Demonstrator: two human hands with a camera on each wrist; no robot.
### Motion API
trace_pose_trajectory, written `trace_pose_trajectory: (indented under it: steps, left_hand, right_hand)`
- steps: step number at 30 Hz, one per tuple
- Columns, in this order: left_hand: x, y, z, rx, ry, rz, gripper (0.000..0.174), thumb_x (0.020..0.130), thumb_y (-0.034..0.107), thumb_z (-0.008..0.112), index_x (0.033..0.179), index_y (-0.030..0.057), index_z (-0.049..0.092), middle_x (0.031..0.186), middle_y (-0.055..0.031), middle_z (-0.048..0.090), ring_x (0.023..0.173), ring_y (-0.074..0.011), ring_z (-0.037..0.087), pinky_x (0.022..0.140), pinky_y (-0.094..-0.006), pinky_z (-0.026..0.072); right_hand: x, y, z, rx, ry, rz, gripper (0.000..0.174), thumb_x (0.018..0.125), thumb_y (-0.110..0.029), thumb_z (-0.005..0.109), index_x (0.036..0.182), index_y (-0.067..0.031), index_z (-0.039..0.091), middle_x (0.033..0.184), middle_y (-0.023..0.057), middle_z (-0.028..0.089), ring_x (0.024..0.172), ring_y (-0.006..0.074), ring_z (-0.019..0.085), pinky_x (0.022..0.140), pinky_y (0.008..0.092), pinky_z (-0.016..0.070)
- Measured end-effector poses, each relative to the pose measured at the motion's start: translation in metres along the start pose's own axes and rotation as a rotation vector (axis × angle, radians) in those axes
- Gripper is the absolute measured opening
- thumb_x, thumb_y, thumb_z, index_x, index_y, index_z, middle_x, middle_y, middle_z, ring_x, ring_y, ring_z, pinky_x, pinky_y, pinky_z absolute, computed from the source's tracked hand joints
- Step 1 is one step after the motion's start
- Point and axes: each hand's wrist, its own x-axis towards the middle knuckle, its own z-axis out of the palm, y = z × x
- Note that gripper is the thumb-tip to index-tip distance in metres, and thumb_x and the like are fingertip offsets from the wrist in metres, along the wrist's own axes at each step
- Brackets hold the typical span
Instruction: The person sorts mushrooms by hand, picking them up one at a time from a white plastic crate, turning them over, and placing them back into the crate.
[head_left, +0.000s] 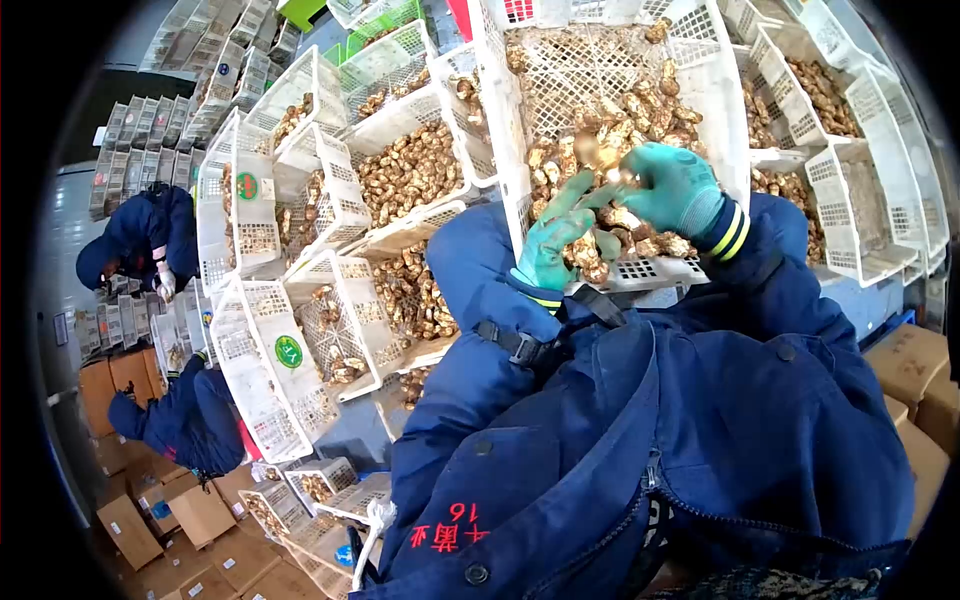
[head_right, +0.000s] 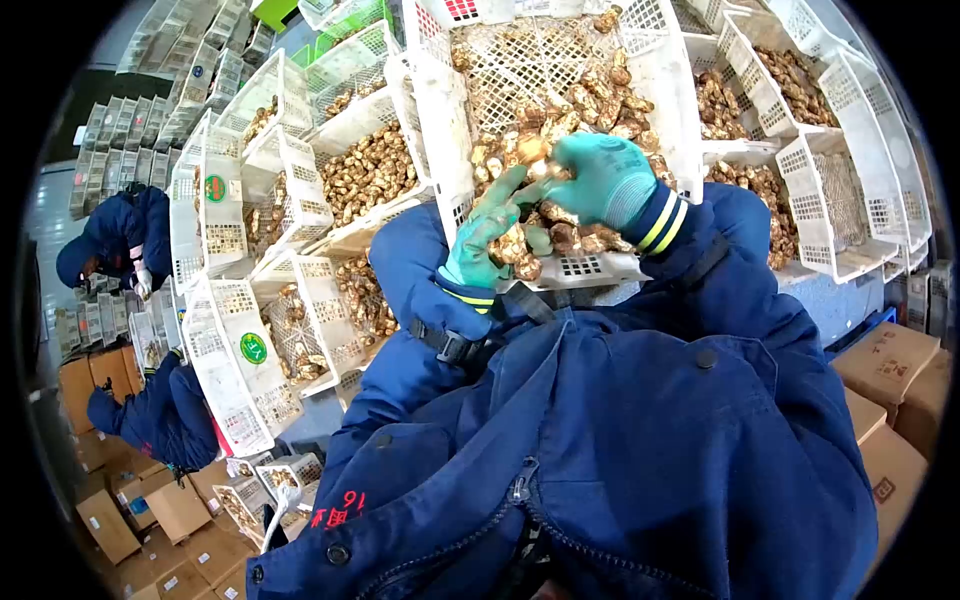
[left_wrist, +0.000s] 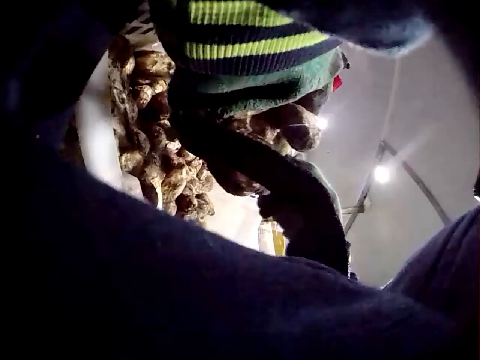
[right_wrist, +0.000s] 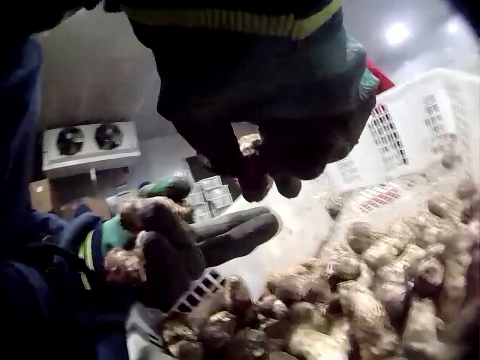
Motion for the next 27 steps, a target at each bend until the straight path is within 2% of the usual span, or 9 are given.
trace_pose_trajectory:
  steps: [4,7,13,14,15,17,19,22,27]
  left_hand:
    - [0.003,0.016,-0.003,0.057,0.005,-0.029,0.067,0.085,0.027,0.066,0.141,0.0038,0.038,0.14,-0.0145,0.045,0.123,-0.0304,0.051,0.103,-0.04,0.0416]
    - [0.001,0.053,0.008,-0.506,0.192,-0.298,0.072,0.082,0.027,0.066,0.143,0.0034,0.034,0.123,-0.016,0.059,0.102,-0.0235,0.064,0.089,-0.0346,0.053]
    - [0.001,0.136,-0.044,-0.455,0.457,0.029,0.06,0.09,0.027,0.056,0.143,0.0119,0.033,0.125,-0.0146,0.056,0.073,-0.02,0.058,0.062,-0.0335,0.0521]
    - [-0.016,0.135,-0.099,-0.304,0.409,0.09,0.063,0.089,0.032,0.06,0.142,0.0098,0.036,0.14,-0.0142,0.047,0.088,-0.0188,0.061,0.071,-0.0357,0.0547]
    - [-0.011,0.154,-0.088,-0.092,0.75,0.147,0.06,0.089,0.033,0.06,0.141,0.0106,0.04,0.139,-0.0132,0.048,0.098,-0.0206,0.062,0.081,-0.0362,0.0541]
    - [-0.046,0.15,-0.151,-0.127,0.811,0.154,0.055,0.089,0.034,0.059,0.136,0.0093,0.046,0.134,-0.0122,0.052,0.105,-0.022,0.061,0.092,-0.0368,0.0518]
    - [-0.079,0.128,-0.202,-0.168,1.04,0.048,0.046,0.092,0.039,0.055,0.129,0.0116,0.051,0.12,-0.0109,0.062,0.092,-0.0226,0.065,0.074,-0.039,0.0557]
    - [-0.148,0.072,-0.269,-0.403,1.059,-0.168,0.029,0.087,0.032,0.06,0.102,0.0082,0.064,0.091,-0.0085,0.068,0.087,-0.025,0.065,0.075,-0.0426,0.0552]
    - [-0.109,0.051,-0.274,-0.339,1.296,-0.243,0.035,0.083,0.034,0.062,0.105,0.0074,0.059,0.096,-0.0124,0.063,0.088,-0.0293,0.06,0.068,-0.0482,0.0492]
  right_hand:
    - [-0.008,-0.048,-0.008,-0.092,-0.053,-0.314,0.04,0.077,-0.031,0.064,0.106,-0.004,0.059,0.085,0.0123,0.062,0.077,0.0302,0.062,0.068,0.0415,0.048]
    - [-0.001,-0.068,-0.03,0.216,-0.094,-0.378,0.041,0.084,-0.023,0.063,0.12,-0.0053,0.056,0.081,0.0108,0.062,0.074,0.0298,0.063,0.066,0.0398,0.0488]
    - [0.003,-0.03,-0.041,0.403,0.15,-0.151,0.03,0.089,-0.015,0.062,0.117,-0.0055,0.062,0.078,0.009,0.063,0.066,0.0188,0.059,0.063,0.0314,0.0492]
    - [-0.001,-0.021,-0.038,0.382,0.141,-0.119,0.029,0.09,-0.015,0.062,0.118,-0.0062,0.062,0.079,0.0094,0.064,0.064,0.0181,0.058,0.063,0.0306,0.0487]
    - [-0.004,-0.013,-0.036,0.323,0.132,-0.128,0.03,0.09,-0.016,0.061,0.118,-0.0064,0.062,0.078,0.009,0.063,0.064,0.0175,0.057,0.063,0.0303,0.0483]
    - [-0.01,-0.004,-0.028,0.343,0.08,-0.051,0.03,0.09,-0.015,0.061,0.119,-0.0061,0.061,0.077,0.0092,0.062,0.064,0.0175,0.056,0.063,0.0304,0.0477]
    - [-0.015,0.004,-0.02,0.39,-0.031,0.103,0.03,0.09,-0.016,0.059,0.119,-0.0051,0.059,0.08,0.0107,0.062,0.066,0.0177,0.057,0.064,0.031,0.0474]
    - [-0.016,0.021,-0.004,0.369,-0.085,0.1,0.031,0.09,-0.015,0.058,0.119,-0.0049,0.059,0.087,0.0128,0.063,0.073,0.0217,0.061,0.068,0.0326,0.0483]
    - [0.005,0.039,0.009,0.344,-0.077,0.079,0.03,0.091,-0.017,0.056,0.118,-0.0033,0.058,0.086,0.0146,0.063,0.075,0.0256,0.061,0.07,0.0355,0.048]
